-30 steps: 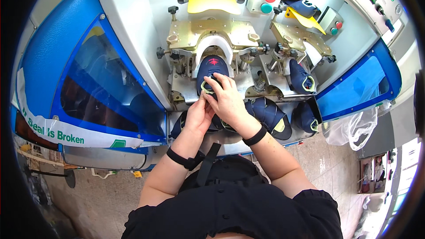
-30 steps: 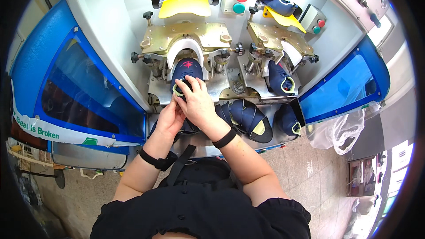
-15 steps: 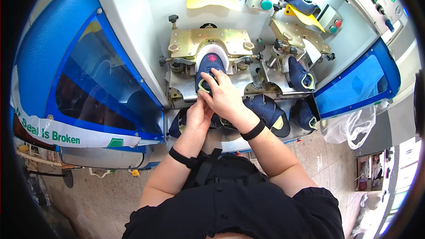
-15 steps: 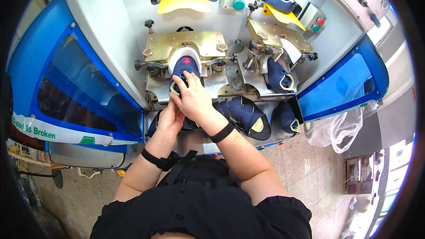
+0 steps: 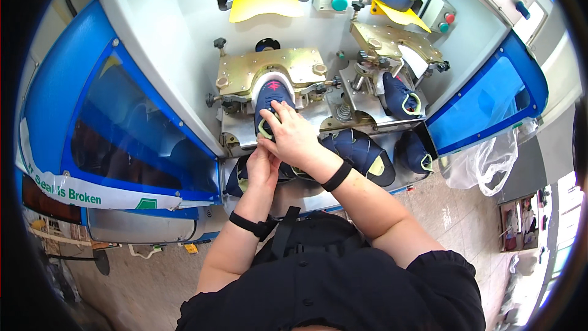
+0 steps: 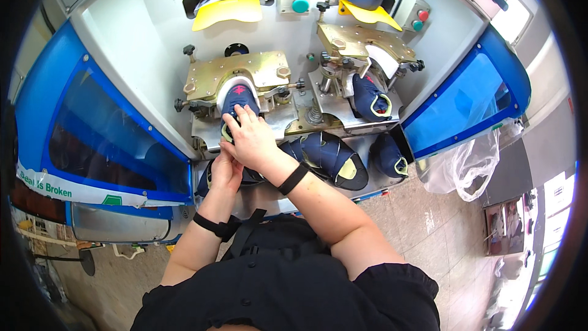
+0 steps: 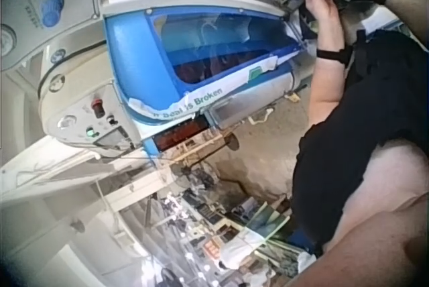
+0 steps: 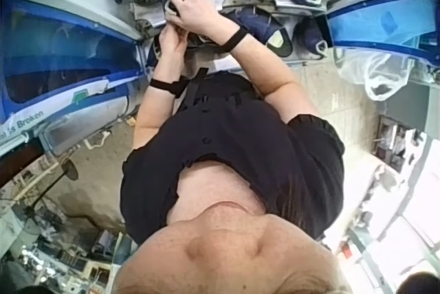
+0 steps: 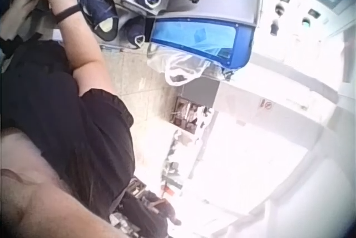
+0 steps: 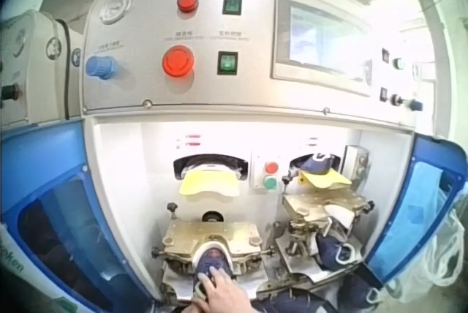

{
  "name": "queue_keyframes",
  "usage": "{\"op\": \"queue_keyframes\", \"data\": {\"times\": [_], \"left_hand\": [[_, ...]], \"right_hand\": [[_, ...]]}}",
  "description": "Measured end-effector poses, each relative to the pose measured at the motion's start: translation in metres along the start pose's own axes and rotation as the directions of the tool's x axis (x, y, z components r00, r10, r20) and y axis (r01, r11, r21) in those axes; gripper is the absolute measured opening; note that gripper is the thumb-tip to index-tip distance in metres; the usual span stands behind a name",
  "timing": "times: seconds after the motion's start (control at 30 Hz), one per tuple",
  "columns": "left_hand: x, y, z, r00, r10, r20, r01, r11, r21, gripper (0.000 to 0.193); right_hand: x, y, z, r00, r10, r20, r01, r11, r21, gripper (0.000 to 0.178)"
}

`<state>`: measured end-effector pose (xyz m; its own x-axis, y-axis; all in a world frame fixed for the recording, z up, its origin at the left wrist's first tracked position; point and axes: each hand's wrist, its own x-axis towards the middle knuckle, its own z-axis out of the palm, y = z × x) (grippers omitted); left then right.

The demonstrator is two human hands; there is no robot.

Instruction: The person removes shoes from a machine, places them into a plastic bag, and then takes more shoes from the bag to load them onto the machine's molds. The person presses buttons to activate the molds and then removes the shoes once the cycle is complete.

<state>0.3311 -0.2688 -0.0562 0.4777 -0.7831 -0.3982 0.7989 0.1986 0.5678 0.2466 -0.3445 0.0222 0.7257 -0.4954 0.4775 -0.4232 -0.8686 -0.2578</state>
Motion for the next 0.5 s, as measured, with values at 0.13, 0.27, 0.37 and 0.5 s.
{"op": "queue_keyframes", "data": {"times": [0.13,0.27,0.37,0.5], "left_hand": [[0.004,-0.005,0.003,0.998,0.042,0.042,-0.043,0.999,0.027,0.04],[0.004,0.006,-0.012,0.996,0.05,0.076,-0.054,0.997,0.061,0.051],[-0.004,0.01,-0.019,0.99,-0.132,0.049,0.127,0.987,0.102,0.062],[-0.025,-0.017,-0.007,0.899,-0.429,0.087,0.371,0.852,0.37,0.057]], "right_hand": [[-0.007,0.009,-0.005,1.0,0.006,-0.007,-0.006,1.0,-0.004,0.062],[-0.047,0.016,-0.029,0.99,0.042,-0.132,0.001,0.95,0.312,0.058],[-0.113,0.07,-0.055,0.914,0.224,-0.339,-0.102,0.934,0.343,0.029],[-0.216,0.173,-0.036,0.33,0.925,-0.187,-0.804,0.379,0.459,0.038]]}}
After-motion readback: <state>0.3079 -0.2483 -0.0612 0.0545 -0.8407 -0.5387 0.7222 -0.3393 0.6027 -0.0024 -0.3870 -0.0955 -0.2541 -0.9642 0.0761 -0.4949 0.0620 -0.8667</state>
